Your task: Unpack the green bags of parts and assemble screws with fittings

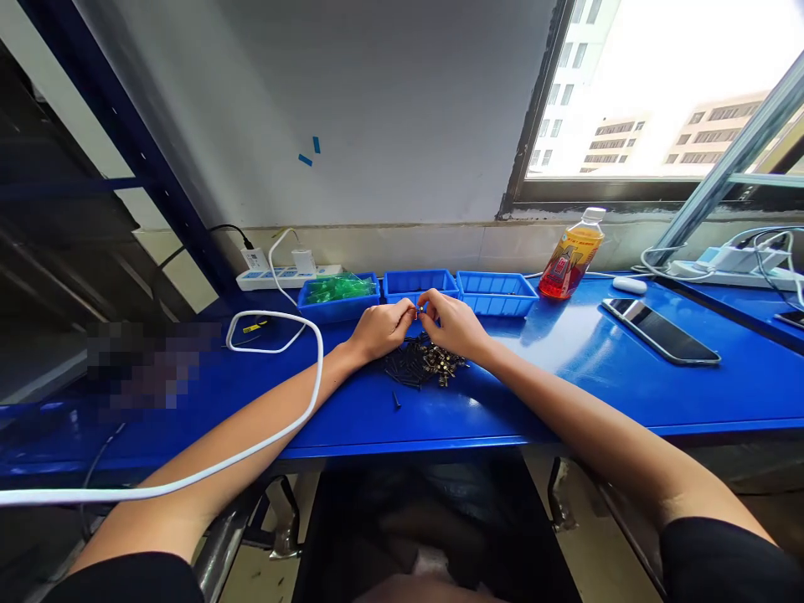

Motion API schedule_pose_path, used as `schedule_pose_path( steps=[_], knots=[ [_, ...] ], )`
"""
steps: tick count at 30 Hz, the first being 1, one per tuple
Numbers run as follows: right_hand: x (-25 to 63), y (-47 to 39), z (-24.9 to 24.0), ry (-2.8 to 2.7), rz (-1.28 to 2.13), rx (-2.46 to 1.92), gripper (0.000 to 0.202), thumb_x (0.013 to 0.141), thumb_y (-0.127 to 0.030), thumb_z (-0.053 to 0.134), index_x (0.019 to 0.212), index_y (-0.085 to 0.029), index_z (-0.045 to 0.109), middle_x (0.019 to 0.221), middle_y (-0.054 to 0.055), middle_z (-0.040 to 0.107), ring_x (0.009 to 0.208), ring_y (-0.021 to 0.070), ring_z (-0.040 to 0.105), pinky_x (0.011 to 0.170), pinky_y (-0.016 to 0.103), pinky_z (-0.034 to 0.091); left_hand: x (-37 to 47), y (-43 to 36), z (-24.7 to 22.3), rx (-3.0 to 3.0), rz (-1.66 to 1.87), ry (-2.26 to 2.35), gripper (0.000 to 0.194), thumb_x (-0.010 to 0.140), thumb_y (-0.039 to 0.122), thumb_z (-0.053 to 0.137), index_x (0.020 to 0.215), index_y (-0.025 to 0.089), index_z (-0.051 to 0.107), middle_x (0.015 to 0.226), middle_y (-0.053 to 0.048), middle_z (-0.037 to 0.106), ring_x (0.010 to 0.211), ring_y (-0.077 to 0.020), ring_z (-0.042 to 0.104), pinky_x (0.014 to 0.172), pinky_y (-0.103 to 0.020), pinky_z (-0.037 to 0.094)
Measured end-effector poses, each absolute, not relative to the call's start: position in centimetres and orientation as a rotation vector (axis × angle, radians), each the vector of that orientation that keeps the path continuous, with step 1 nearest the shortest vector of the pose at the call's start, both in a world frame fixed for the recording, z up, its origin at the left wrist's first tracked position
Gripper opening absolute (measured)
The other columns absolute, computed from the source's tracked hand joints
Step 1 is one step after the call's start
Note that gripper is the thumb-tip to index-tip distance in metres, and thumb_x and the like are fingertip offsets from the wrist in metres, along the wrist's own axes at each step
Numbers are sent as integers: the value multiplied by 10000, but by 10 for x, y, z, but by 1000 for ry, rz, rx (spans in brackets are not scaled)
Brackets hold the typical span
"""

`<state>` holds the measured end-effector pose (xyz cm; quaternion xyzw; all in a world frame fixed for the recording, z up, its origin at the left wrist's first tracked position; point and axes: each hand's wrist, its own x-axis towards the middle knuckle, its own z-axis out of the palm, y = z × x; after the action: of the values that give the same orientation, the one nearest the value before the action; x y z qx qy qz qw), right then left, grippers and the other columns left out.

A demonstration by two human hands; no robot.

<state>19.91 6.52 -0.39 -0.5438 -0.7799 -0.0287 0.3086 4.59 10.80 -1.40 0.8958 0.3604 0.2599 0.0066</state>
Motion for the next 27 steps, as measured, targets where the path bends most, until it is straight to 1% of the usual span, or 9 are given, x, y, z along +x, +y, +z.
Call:
schedule_pose_path(
  steps=[5,9,12,14,17,19,20,24,27],
  knots=[
    [197,63,-1,-2053,-89,-1524,85,821,-191,519,861,-163,588,773,35,647,702,146,580,591,236,350,46,108,-13,2800,802,1181,299,904,300,309,945,184,582,688,-37,668,670,-208,644,581,-262,399],
    [199,64,-1,-2087,-108,-1561,187,876,-210,453,779,-162,605,758,48,662,703,144,584,591,237,338,46,108,-14,2781,817,1187,286,887,295,336,1018,185,564,721,-32,678,683,-207,648,580,-260,405],
    [201,66,0,-2120,-86,-1570,240,893,-210,426,747,-161,610,771,52,671,710,144,586,593,237,332,47,108,-14,2790,819,1200,273,881,294,342,973,191,577,717,-31,677,677,-202,645,580,-256,399],
    [201,66,0,-2126,-59,-1561,231,894,-215,430,763,-161,613,780,50,673,714,144,587,594,236,329,46,108,-13,2796,812,1211,270,881,290,338,937,194,584,707,-30,674,670,-199,642,579,-254,392],
    [201,66,-1,-2097,-26,-1541,153,878,-226,469,919,-157,599,754,33,662,681,140,580,579,235,320,46,107,-13,2787,815,1234,269,881,283,335,918,190,585,699,-34,672,650,-198,638,574,-255,382],
    [201,66,-1,-2081,-11,-1517,192,858,-226,505,1029,-158,557,740,14,652,652,135,572,567,232,316,46,107,-13,2772,836,1244,269,881,282,333,910,188,583,700,-37,672,644,-198,637,569,-254,380],
    [200,66,-1,-2080,-9,-1506,216,848,-221,517,1054,-161,540,745,9,649,645,132,569,564,230,316,46,107,-13,2764,847,1245,269,882,285,332,907,188,581,694,-36,671,643,-197,638,567,-252,380],
    [200,65,-2,-2102,-31,-1493,149,841,-172,506,983,-163,551,808,24,657,683,131,579,581,231,326,46,107,-12,2758,846,1244,282,887,298,319,892,187,578,659,-31,660,627,-198,633,562,-253,380],
    [199,65,-2,-2120,-32,-1515,119,860,-171,478,942,-157,562,847,46,670,741,144,600,611,235,344,46,108,-13,2767,821,1229,294,890,306,309,895,186,577,651,-26,655,611,-192,626,565,-252,383]
  ],
)
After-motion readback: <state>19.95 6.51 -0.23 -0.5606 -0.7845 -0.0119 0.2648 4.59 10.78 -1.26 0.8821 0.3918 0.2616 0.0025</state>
